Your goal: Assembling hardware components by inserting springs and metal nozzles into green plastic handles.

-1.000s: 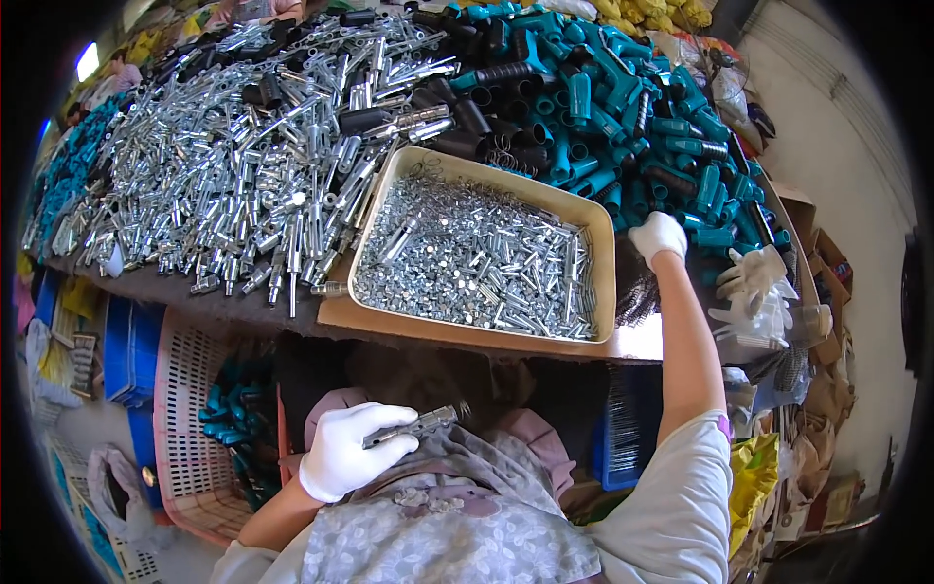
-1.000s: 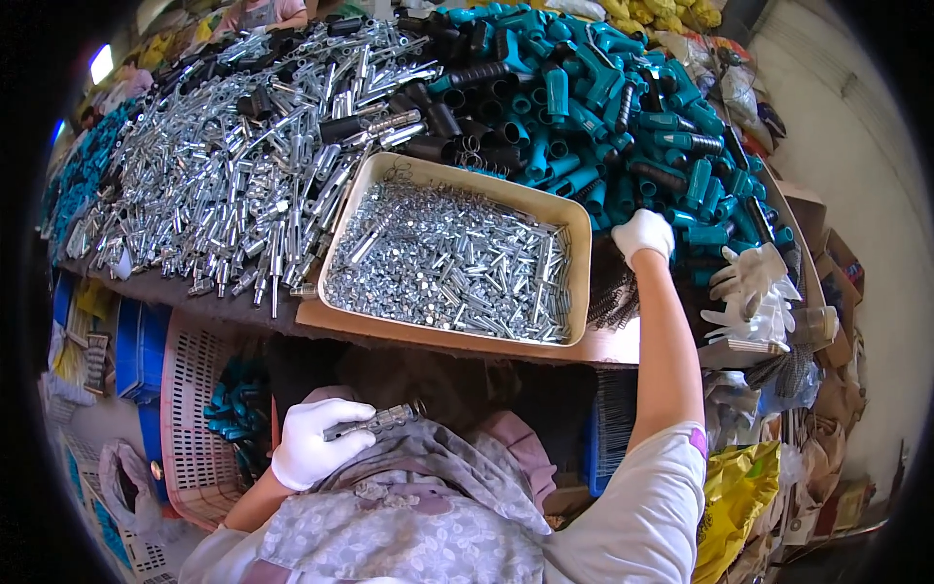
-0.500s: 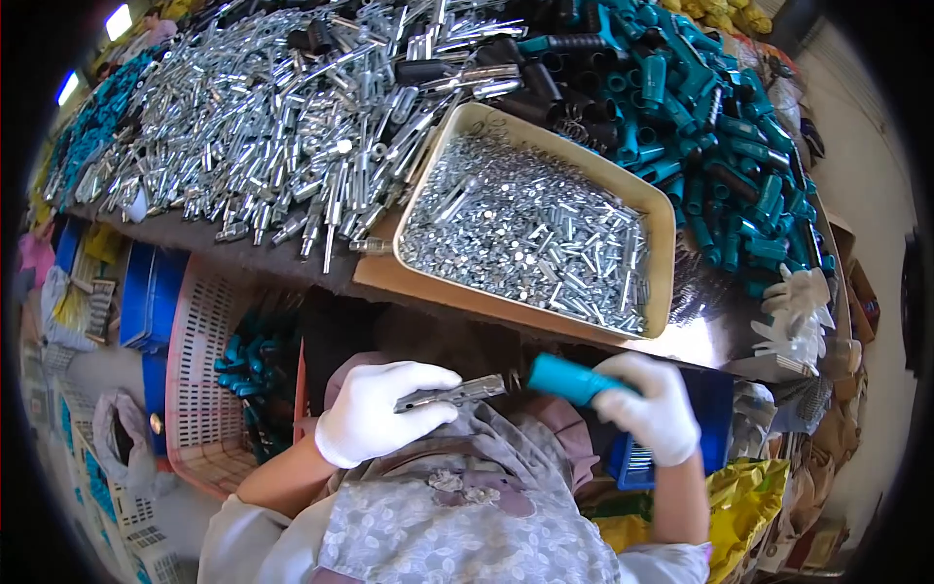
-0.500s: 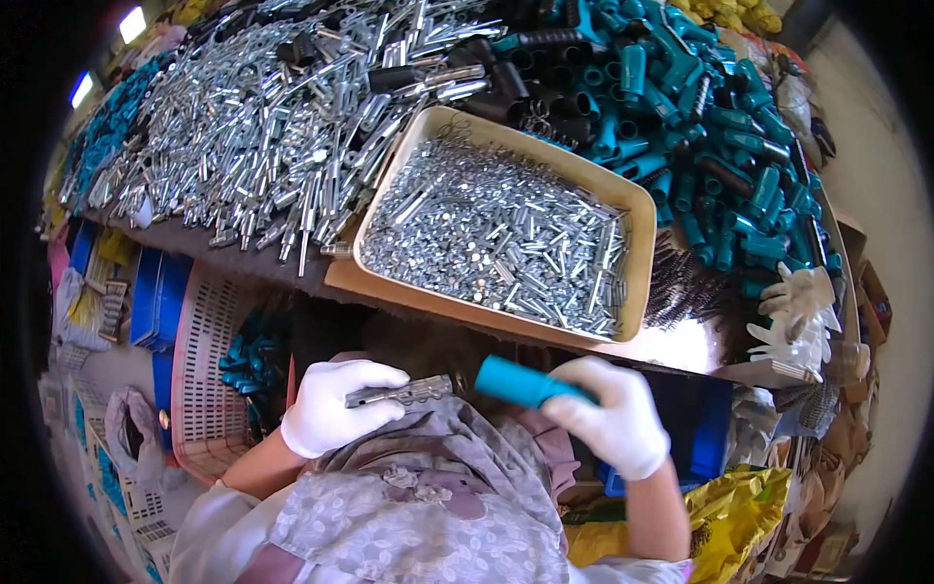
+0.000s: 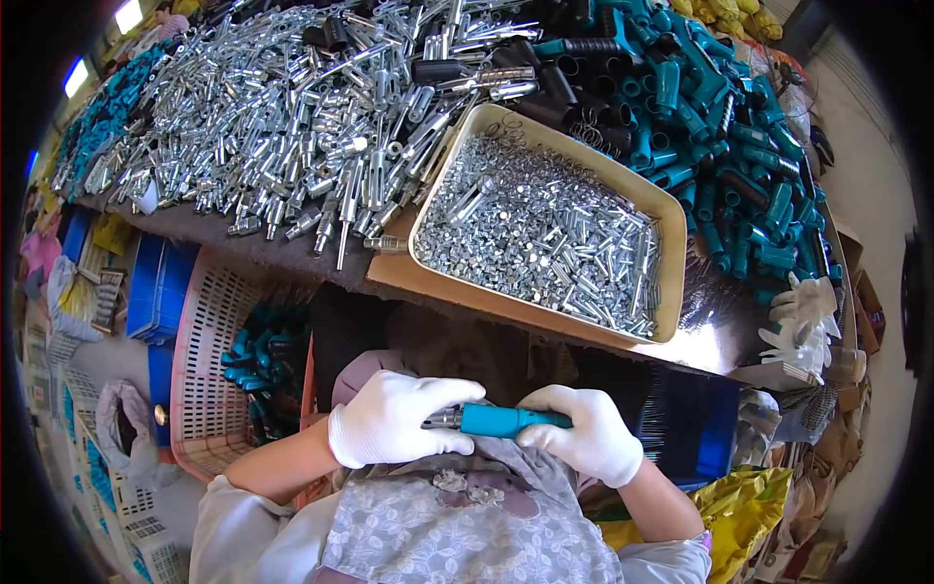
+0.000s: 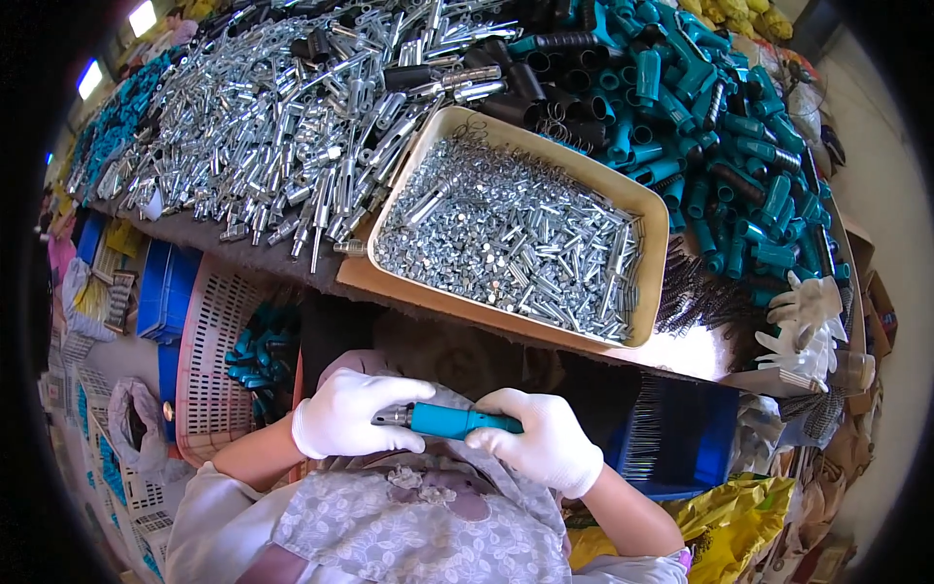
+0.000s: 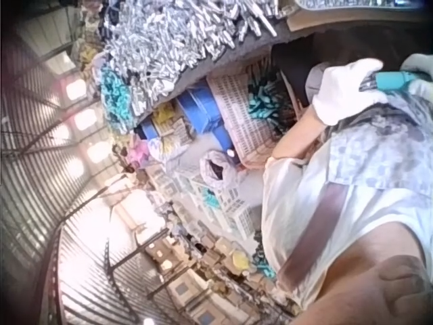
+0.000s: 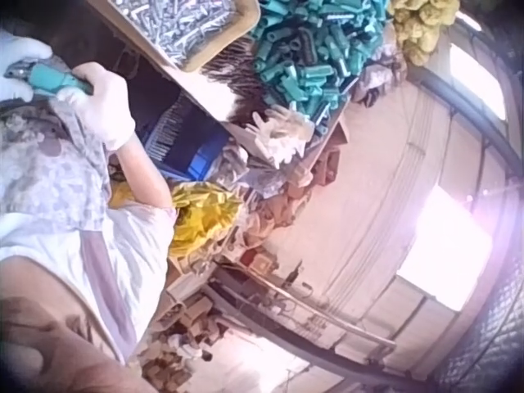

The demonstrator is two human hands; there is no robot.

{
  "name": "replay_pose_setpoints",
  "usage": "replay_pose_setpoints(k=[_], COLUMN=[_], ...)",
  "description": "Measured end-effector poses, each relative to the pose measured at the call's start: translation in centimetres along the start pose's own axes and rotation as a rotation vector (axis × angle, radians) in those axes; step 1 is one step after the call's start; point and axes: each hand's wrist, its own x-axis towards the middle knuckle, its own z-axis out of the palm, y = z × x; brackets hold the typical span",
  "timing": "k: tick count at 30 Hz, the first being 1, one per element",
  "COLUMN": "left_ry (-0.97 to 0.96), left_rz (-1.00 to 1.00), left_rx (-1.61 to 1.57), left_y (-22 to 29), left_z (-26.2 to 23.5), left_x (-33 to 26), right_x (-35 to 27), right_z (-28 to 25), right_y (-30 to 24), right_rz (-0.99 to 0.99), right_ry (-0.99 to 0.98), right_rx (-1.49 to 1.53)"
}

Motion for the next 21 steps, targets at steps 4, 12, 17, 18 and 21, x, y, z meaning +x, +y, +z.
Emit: replay_pose_setpoints(k=[4, 12, 17, 18, 21], left_ry=[-0.041, -0.017, -0.071, -0.050, -0.067], left_rz=[0.106, 0.184, 0.154, 0.152, 0.179], left_rx=[0.032, 0.205, 0.167, 0.144, 0.072], left_y=[0.7, 0.6, 1.2, 1.1, 1.3], left_z=[-0.1, 0.6, 0.6, 0.9, 1.6], left_x=[0.0, -0.4, 0.0, 0.2, 1.3], right_x=[0.8, -0.4, 0.2, 0.4, 1.3], right_z=[-0.8, 1.1, -0.1, -0.4, 0.9], right_y=[0.1, 0.5, 0.4, 0.0, -0.7], right_rz=[0.301, -0.048, 0.218, 0.224, -0.010], right_ry=[-0.230, 0.003, -0.219, -0.228, -0.170], right_rx=[0.371, 0.068, 0.416, 0.398, 0.278])
